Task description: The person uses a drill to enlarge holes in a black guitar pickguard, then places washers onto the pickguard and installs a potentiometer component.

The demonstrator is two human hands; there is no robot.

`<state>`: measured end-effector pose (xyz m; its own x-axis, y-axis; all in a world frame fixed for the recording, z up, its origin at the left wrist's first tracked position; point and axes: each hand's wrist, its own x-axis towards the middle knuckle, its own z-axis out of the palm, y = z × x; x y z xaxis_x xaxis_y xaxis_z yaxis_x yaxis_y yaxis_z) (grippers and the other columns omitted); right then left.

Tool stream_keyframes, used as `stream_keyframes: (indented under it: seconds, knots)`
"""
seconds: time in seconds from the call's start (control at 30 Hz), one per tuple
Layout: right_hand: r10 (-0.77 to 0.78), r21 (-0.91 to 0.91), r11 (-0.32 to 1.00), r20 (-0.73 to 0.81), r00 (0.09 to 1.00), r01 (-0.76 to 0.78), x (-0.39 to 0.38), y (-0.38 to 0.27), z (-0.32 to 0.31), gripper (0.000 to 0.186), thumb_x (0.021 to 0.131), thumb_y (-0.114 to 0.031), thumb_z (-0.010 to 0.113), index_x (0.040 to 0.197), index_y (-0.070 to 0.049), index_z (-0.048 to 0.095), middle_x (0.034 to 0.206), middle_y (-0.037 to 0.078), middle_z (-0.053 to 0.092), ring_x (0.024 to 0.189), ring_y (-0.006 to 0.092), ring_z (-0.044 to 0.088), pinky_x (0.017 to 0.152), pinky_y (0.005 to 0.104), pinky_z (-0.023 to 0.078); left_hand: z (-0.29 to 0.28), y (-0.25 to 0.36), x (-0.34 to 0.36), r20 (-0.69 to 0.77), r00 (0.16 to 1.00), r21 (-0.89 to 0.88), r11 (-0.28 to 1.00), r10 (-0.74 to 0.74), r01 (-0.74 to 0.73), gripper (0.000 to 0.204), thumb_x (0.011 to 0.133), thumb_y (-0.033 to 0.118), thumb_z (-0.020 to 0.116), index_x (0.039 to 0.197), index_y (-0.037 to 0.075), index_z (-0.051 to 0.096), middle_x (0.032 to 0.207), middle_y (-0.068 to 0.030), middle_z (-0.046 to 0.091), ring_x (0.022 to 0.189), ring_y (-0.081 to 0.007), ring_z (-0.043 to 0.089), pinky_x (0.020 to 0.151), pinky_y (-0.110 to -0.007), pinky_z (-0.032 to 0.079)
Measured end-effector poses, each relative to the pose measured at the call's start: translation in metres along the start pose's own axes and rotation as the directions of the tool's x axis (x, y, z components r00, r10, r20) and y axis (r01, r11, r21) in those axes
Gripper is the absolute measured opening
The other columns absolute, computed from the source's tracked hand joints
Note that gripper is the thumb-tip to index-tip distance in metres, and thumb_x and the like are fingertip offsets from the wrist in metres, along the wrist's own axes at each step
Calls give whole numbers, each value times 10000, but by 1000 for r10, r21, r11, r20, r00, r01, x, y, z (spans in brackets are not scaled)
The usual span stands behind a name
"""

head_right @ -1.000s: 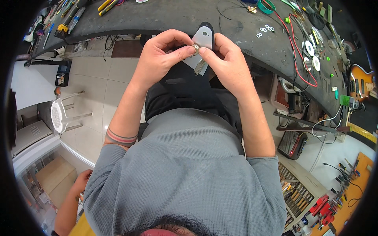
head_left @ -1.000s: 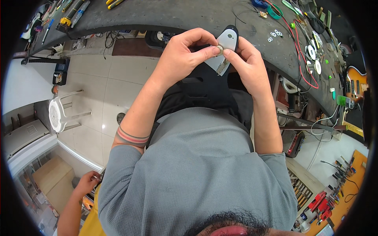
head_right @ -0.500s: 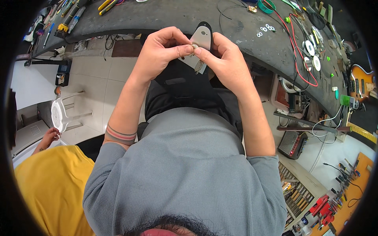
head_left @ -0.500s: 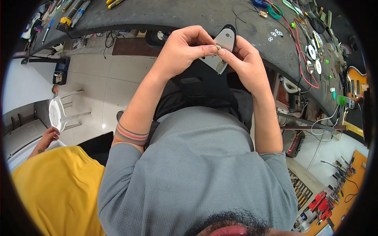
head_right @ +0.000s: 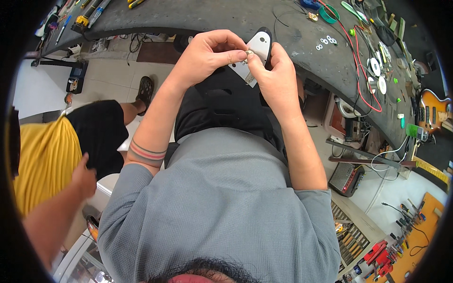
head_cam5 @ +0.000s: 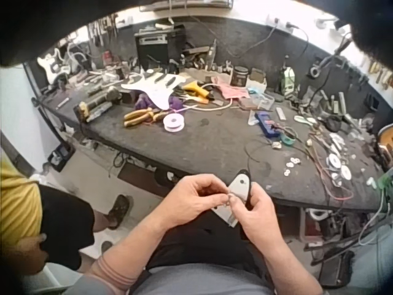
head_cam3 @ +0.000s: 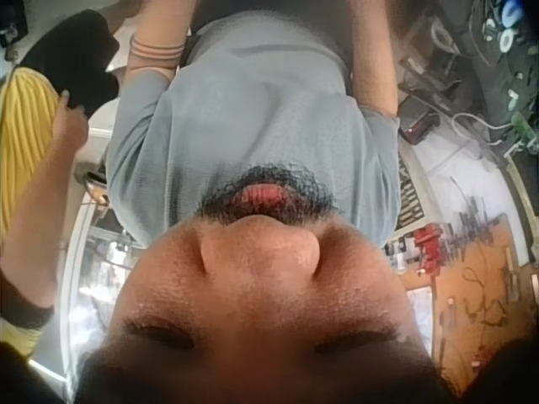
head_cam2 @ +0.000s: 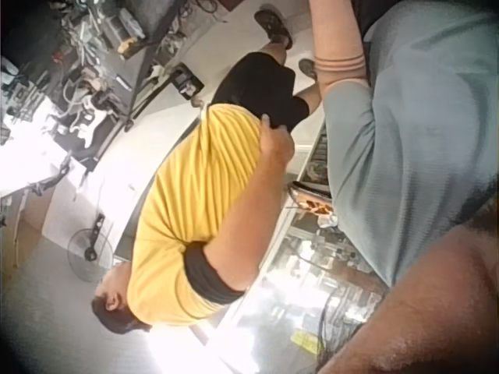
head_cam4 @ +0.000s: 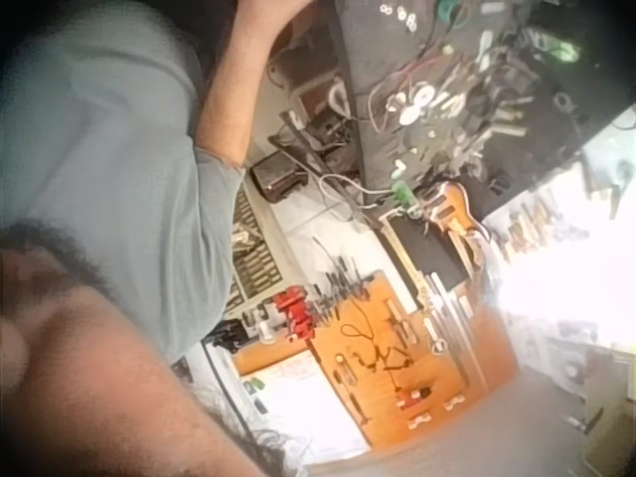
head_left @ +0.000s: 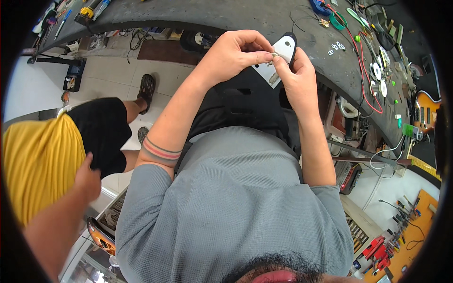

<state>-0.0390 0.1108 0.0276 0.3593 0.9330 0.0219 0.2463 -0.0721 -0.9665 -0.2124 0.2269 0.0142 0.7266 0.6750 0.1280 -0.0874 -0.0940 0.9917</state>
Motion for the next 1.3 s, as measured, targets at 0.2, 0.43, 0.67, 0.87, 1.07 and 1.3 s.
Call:
stream_keyframes:
  seconds: [0.2, 0.43, 0.67, 0.87, 1.07, 1.3]
  knots:
    - [-37, 153, 988, 87, 996, 23, 0, -1, -5, 265, 1038, -213, 740, 1161, 11, 668, 1020, 34, 728, 932, 83, 647, 825, 276, 528, -4, 4, -4, -3, 1000, -19, 1000, 0, 0, 154, 978, 117, 827, 1096, 26, 791, 957, -14, 779, 889, -63, 695, 810, -237, 554]
    - [-84, 168, 984, 109, 990, 65, -4, -6, -2, 222, 1029, -161, 745, 1158, 2, 666, 1037, 21, 724, 948, 81, 652, 843, 273, 535, -5, 6, -8, 9, 1000, -89, 996, -6, 6, 156, 970, 109, 831, 1084, 14, 784, 980, -25, 786, 922, -82, 710, 841, -242, 561]
    - [-170, -46, 985, -14, 985, 169, -25, -19, 9, 238, 958, -132, 747, 914, -15, 544, 796, 34, 559, 709, 81, 475, 627, 309, 469, 2, 28, -32, -21, 1000, -48, 999, -16, 15, 287, 914, 44, 868, 1164, -6, 739, 1075, -46, 758, 1005, -114, 712, 917, -283, 585]
    - [-247, -14, 967, 181, 952, 254, -42, -42, -10, 219, 953, -137, 746, 1096, 11, 674, 930, 143, 670, 802, 236, 662, 747, 355, 536, 5, 51, -52, -52, 998, 3, 1000, 21, -21, 323, 891, 17, 851, 1190, -20, 732, 1071, -58, 745, 992, -135, 692, 910, -296, 558]
    - [-443, -185, 861, 188, 877, 474, -51, -60, -15, 313, 984, -158, 741, 1245, -17, 643, 1089, 130, 731, 972, 342, 696, 890, 439, 528, 10, 48, -62, -94, 960, 86, 963, 265, -257, 318, 856, -42, 835, 1151, -35, 718, 1063, -92, 730, 978, -193, 674, 900, -320, 520]
    - [-464, -390, 846, -204, 862, 363, 10, -43, -80, 208, 1006, -108, 710, 1190, -11, 706, 1069, 147, 751, 1027, 283, 740, 924, 381, 569, -67, 35, -28, -107, 927, -593, 725, 360, -350, 401, 948, 244, 839, 1271, 88, 659, 934, -59, 559, 816, -183, 549, 698, -310, 397]
